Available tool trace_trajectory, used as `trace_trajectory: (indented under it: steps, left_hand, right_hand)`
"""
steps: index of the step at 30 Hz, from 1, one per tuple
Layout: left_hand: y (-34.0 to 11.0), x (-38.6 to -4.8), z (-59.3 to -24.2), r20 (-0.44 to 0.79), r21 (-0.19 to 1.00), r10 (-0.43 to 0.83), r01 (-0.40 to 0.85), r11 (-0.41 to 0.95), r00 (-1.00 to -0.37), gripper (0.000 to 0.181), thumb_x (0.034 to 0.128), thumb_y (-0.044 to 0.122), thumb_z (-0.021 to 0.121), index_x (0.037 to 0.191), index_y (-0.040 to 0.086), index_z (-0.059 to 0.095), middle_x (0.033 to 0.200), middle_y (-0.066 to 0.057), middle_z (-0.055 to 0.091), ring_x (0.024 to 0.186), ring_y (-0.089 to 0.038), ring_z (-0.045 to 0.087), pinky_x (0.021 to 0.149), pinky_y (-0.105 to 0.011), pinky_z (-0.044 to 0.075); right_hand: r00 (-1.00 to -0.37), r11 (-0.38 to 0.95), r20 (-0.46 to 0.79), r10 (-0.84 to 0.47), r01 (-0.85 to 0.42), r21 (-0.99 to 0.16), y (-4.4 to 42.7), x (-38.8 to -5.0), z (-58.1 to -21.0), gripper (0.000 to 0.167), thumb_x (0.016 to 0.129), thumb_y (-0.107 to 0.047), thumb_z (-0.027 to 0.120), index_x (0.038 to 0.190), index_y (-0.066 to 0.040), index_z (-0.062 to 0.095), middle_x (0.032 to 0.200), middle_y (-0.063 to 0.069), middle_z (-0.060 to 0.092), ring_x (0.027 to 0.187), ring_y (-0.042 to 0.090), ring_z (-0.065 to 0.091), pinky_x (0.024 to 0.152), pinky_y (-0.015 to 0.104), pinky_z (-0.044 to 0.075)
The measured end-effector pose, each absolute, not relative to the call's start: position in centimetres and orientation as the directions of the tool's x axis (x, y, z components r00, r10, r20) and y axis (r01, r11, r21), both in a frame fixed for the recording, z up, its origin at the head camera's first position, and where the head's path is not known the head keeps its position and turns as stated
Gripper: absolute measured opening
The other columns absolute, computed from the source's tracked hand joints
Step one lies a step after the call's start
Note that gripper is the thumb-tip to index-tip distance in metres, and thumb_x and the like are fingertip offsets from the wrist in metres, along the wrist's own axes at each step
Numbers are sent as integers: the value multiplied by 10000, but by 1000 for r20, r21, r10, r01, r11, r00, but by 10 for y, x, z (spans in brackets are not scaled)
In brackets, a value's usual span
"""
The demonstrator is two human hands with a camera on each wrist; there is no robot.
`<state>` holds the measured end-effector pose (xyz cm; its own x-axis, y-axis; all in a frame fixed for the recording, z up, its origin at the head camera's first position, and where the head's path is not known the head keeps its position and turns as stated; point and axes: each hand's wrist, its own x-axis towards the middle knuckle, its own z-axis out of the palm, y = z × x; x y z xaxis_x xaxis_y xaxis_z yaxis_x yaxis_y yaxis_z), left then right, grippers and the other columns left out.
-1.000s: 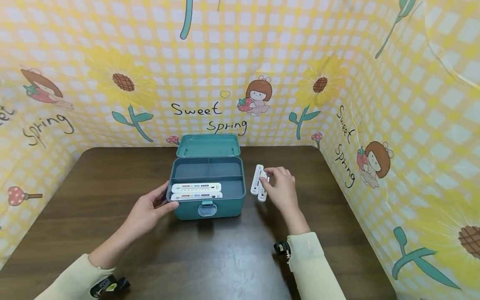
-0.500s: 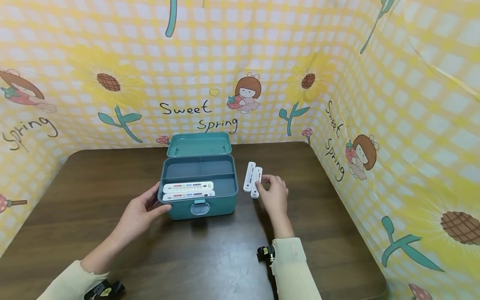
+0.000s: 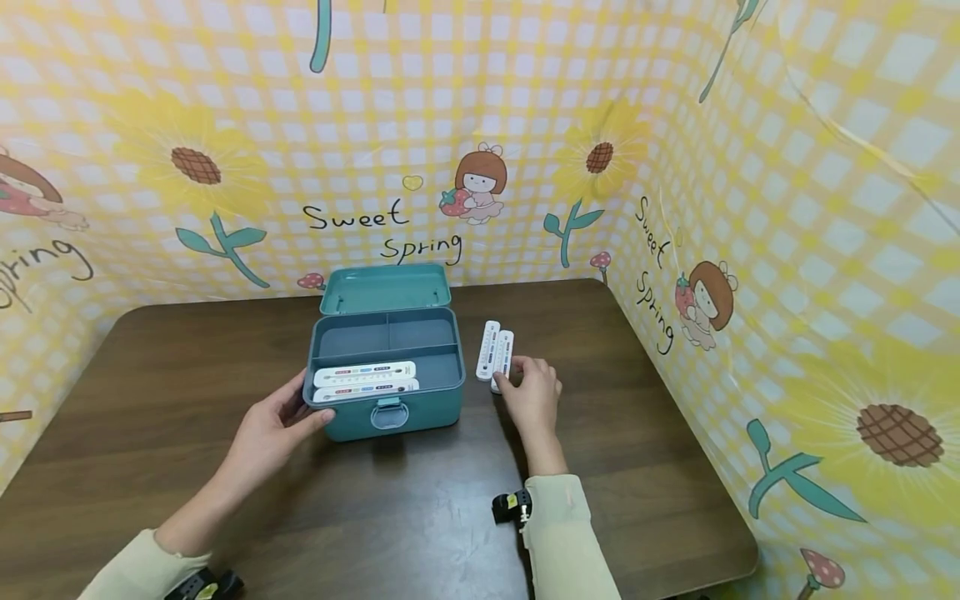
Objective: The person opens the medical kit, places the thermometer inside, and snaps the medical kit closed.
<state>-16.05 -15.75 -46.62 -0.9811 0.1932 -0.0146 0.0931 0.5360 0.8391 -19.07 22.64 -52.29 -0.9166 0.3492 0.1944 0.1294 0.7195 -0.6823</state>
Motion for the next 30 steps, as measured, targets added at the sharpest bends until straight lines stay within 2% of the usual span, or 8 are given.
trace_trajectory:
  steps: [7,19,24,30]
  left_hand:
    - [-157,-160,-466,-3,841,187,98,531,-982,945,906,549,731,1626,128,286,1617,-172,389,1418,-407,471,1047,-496,476]
    - [-156,-164,-465,-10,835,190,96,542,-982,925,914,496,748,1625,123,289,1616,-164,394,1413,-392,484,1046,-495,483]
    - [-157,-164,-464,-14,835,187,92,542,-982,934,908,523,741,1624,124,293,1615,-165,396,1415,-384,483,1042,-488,484]
    - [-157,-162,-463,-28,842,193,81,534,-981,929,910,518,742,1628,145,285,1622,-151,388,1420,-378,479,1033,-477,491]
  right_hand:
    - [-931,801,177,320,166,-575,222,-190,-533,519,862,-415,827,1238,-78,708,1179,117,670,1110,329,544,1019,524,360]
    - [-911,834,207,356,210,-511,216,-194,-539,609,770,-492,884,1192,-81,726,1096,114,676,1054,337,550,979,538,361]
    - [-901,835,214,377,231,-499,213,-195,-540,580,753,-495,896,1132,-84,742,1059,109,679,1047,342,556,978,538,369]
    - [-883,829,192,427,298,-474,209,-193,-535,501,783,-500,872,1003,-69,742,986,118,671,1001,344,560,937,541,390]
